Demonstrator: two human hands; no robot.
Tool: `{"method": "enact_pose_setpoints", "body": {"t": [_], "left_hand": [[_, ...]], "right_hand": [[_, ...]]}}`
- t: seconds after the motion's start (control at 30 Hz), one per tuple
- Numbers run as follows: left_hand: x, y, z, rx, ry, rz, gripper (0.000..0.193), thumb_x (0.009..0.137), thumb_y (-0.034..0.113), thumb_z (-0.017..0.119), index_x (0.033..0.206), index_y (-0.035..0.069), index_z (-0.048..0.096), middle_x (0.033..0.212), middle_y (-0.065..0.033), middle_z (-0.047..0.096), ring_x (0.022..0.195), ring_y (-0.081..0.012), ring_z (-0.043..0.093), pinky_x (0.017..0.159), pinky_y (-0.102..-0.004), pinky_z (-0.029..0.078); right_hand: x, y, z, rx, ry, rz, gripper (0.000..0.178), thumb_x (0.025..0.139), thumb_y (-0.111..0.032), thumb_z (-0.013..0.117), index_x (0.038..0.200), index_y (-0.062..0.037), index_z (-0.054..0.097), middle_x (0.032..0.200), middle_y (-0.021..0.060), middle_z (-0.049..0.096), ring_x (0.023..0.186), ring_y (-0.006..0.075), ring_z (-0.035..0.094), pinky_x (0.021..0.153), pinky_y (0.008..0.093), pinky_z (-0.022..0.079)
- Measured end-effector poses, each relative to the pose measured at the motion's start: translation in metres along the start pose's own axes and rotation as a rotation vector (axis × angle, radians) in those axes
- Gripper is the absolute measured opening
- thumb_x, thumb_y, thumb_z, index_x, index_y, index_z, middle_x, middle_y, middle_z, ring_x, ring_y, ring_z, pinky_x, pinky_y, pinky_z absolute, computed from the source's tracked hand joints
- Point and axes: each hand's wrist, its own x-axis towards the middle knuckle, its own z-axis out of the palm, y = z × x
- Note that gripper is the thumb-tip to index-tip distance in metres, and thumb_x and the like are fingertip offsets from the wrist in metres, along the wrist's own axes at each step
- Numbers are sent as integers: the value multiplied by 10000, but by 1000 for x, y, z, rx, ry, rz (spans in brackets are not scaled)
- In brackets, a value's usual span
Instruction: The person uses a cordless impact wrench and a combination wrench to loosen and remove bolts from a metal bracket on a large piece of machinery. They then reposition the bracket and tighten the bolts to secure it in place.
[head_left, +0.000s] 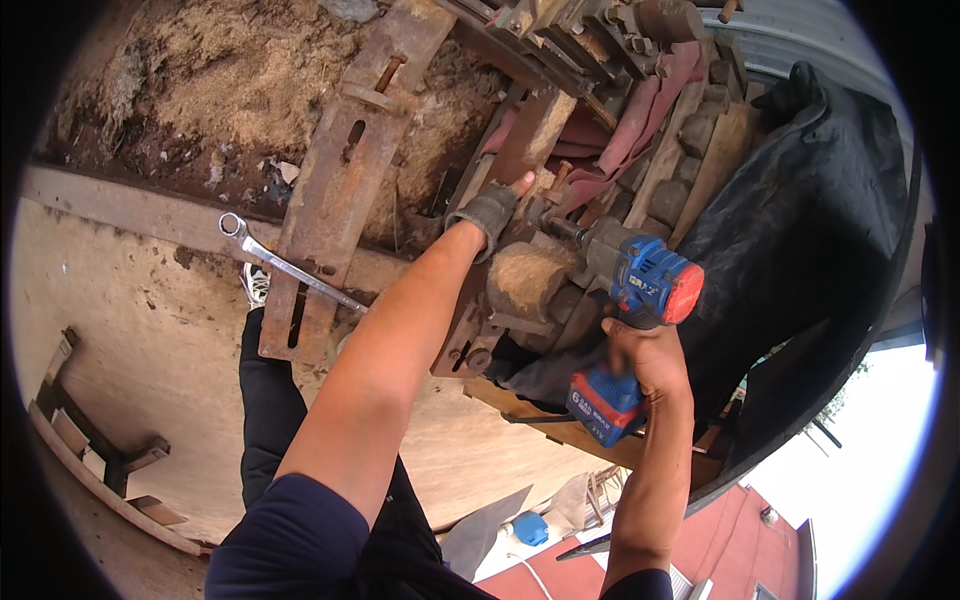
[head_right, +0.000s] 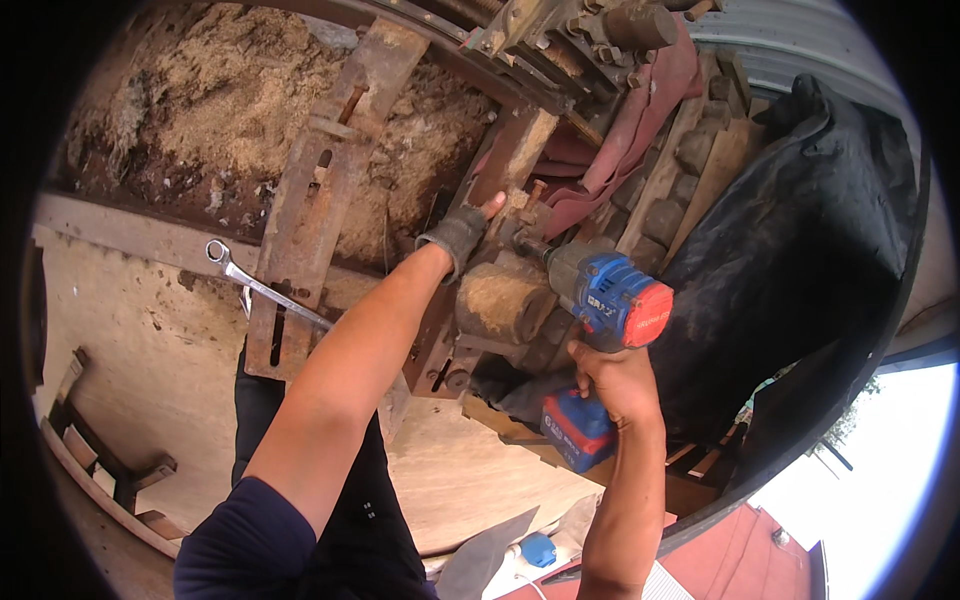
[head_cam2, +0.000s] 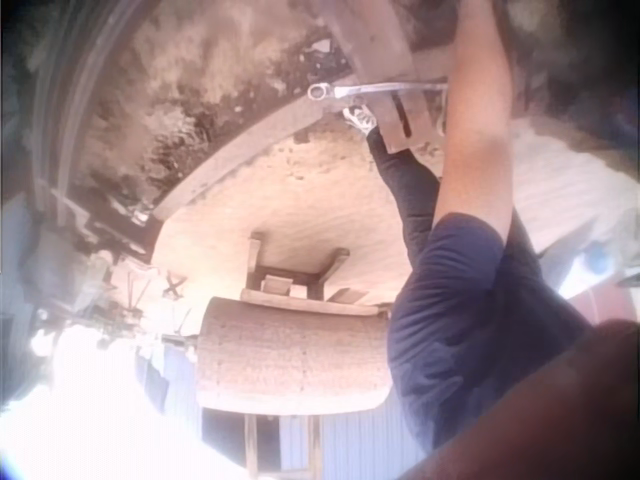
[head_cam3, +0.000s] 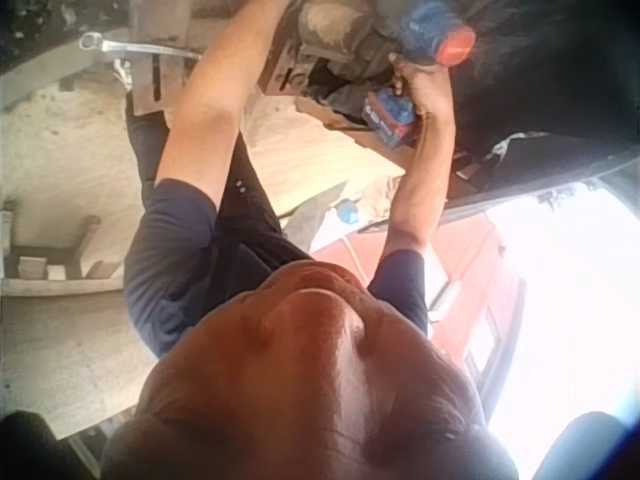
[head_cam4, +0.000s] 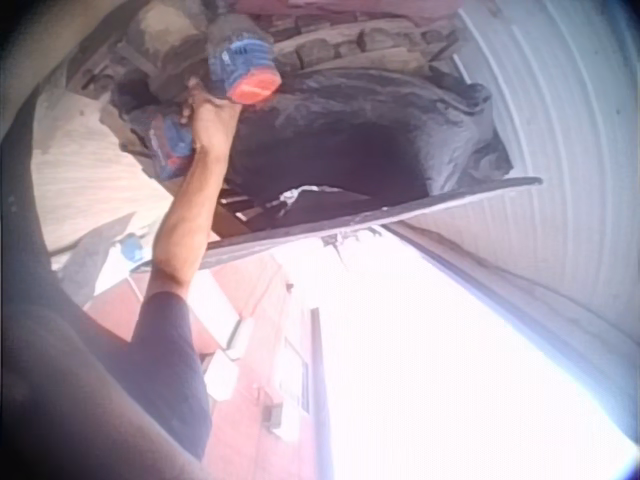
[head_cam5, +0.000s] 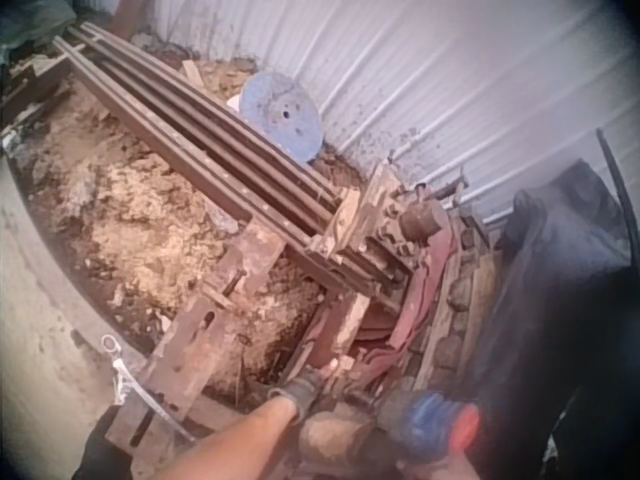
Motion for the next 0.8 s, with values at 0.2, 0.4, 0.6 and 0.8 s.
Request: {"method": "enact_pose_setpoints", "body": {"t": [0.2, 0.4, 0.6, 0.8], "left_hand": [[-7, 0, 7, 104, 78, 15, 1136, 822, 826, 561, 1466, -100, 428, 1505, -279, 448, 1399, -362, 423, 1145, -429, 343], [4, -8, 3, 87, 77, 67, 1119, 821, 830, 556, 1443, -96, 468, 1468, -271, 495, 1368, -350, 463, 1133, -406, 356], [-10, -1, 2, 25, 26, 140, 1104, 826, 827, 555, 1448, -82, 472, 1462, -261, 504, 1360, -343, 468, 1129, -403, 360], [-11, 1, -1, 11, -18, 162, 1092, 831, 822, 554, 1453, -72, 472, 1460, -255, 507, 1356, -338, 470, 1126, -400, 362]], "right_hand": [[4, 0, -3, -206, 3, -94, 123, 858, 2, 693, 951, -25, 617, 728, 59, 596, 501, 130, 518, 475, 301, 409], [7, 16, -1, 351, -132, 75, 200, 844, -23, 746, 994, -22, 614, 655, 40, 541, 486, 169, 538, 453, 306, 431], [6, 29, 1, 118, -46, -19, 188, 846, -20, 741, 985, -20, 615, 656, 48, 549, 486, 170, 536, 455, 308, 426], [8, 20, -1, 461, -137, 107, 191, 841, -6, 726, 994, -12, 612, 674, 52, 556, 484, 174, 526, 453, 316, 425]]}}
